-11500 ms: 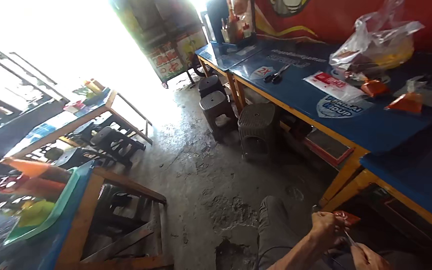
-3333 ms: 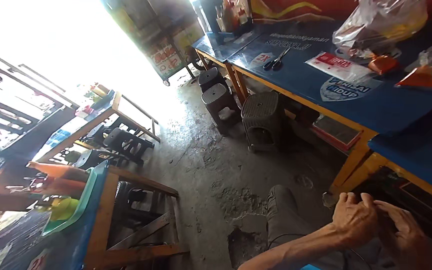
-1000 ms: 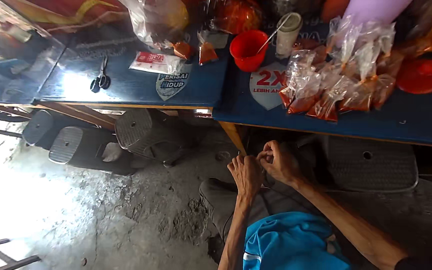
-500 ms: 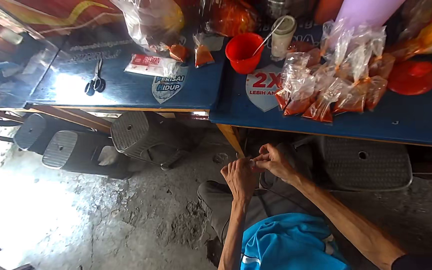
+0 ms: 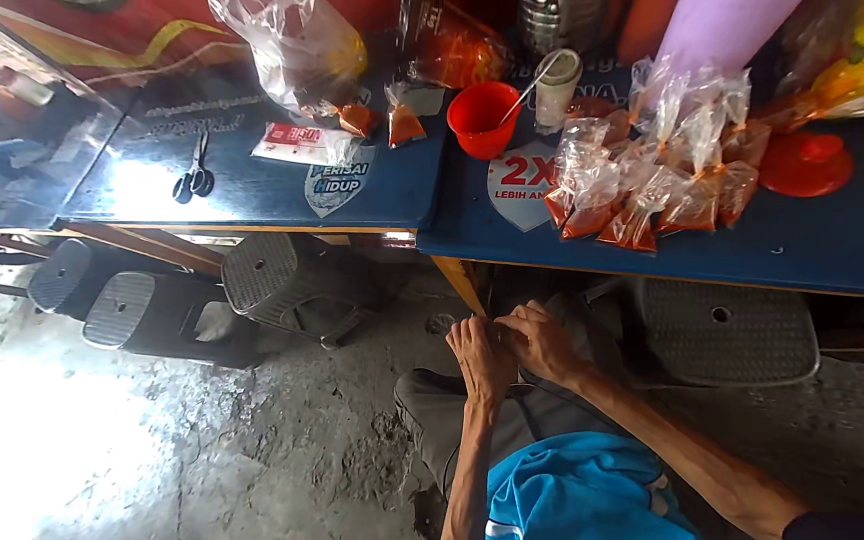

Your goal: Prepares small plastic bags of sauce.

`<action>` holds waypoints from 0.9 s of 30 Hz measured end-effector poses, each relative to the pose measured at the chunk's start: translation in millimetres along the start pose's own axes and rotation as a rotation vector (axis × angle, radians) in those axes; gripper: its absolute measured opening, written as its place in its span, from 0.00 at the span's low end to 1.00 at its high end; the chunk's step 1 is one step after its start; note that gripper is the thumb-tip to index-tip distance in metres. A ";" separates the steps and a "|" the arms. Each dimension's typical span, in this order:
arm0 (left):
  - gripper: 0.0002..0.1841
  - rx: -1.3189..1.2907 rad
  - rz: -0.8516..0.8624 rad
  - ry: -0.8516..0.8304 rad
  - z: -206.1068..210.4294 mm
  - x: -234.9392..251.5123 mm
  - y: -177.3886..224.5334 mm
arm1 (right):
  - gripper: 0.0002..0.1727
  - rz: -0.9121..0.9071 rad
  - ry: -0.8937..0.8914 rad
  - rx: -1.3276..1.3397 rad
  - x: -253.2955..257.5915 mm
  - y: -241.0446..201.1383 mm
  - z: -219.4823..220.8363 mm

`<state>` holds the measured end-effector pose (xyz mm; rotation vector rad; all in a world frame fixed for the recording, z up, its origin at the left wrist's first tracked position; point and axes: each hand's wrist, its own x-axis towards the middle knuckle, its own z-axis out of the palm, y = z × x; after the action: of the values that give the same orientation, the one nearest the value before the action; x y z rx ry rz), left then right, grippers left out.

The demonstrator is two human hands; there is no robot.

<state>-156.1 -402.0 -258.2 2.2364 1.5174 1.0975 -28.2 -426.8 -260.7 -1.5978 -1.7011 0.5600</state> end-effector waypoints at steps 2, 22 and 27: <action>0.06 0.008 0.062 0.054 -2.9 4.8 -3.5 | 0.19 -0.012 0.022 0.008 0.4 -2.0 0.1; 0.08 -0.037 0.184 0.031 -95.9 94.6 16.5 | 0.27 -0.008 0.140 0.351 2.5 -24.0 -23.1; 0.10 0.060 0.235 -0.109 -149.5 189.1 21.0 | 0.24 0.092 0.148 0.431 -22.1 -15.2 -39.0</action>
<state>-208.6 -278.7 -56.7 2.5217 1.2858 0.9829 -9.8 -456.8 -229.0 -1.3702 -1.2965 0.7754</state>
